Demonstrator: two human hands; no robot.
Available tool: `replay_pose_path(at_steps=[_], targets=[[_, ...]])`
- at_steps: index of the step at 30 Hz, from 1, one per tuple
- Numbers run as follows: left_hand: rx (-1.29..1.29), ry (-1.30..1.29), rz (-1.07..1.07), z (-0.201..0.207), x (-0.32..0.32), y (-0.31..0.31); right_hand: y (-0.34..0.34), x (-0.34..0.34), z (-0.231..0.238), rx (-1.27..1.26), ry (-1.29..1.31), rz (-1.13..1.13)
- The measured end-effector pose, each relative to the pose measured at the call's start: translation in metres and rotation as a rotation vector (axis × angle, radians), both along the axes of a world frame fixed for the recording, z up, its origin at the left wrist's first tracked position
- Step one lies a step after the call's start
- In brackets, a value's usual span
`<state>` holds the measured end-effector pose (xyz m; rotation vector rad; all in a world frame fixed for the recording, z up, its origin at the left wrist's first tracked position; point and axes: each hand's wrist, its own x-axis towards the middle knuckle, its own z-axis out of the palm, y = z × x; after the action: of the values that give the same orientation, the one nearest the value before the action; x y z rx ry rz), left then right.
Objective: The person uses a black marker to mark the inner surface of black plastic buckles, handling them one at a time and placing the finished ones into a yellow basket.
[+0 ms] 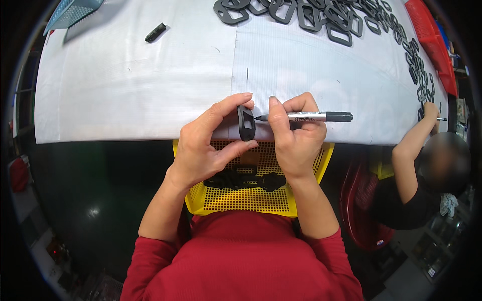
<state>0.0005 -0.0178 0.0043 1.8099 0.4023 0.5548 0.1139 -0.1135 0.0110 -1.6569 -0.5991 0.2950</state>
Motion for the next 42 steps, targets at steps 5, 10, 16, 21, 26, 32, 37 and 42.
replay_pose_path(at_steps=[5,10,16,21,26,32,37,42], targets=[[0.046,-0.023,0.000,-0.001,0.001,0.000,0.000,0.002,-0.004,-0.007,-0.108,-0.005],[0.030,-0.017,0.004,-0.002,0.001,0.001,0.002,0.002,-0.003,-0.002,-0.119,-0.003],[0.064,-0.007,-0.073,-0.002,-0.001,0.004,0.001,0.003,-0.005,-0.007,-0.134,0.011],[0.073,0.009,-0.077,-0.001,-0.001,0.004,0.002,0.002,-0.004,-0.025,-0.134,0.000],[0.081,-0.017,-0.006,0.000,0.002,0.001,-0.002,0.001,-0.001,-0.016,-0.116,-0.008],[0.002,-0.079,-0.015,-0.002,0.000,0.002,-0.011,0.004,0.011,0.186,0.140,0.089],[-0.276,-0.001,-0.145,0.013,-0.003,0.007,-0.012,0.008,0.014,0.165,-0.047,0.112],[-0.700,-0.003,-0.339,0.019,-0.010,0.018,-0.012,0.024,0.027,0.119,-0.273,0.521]])
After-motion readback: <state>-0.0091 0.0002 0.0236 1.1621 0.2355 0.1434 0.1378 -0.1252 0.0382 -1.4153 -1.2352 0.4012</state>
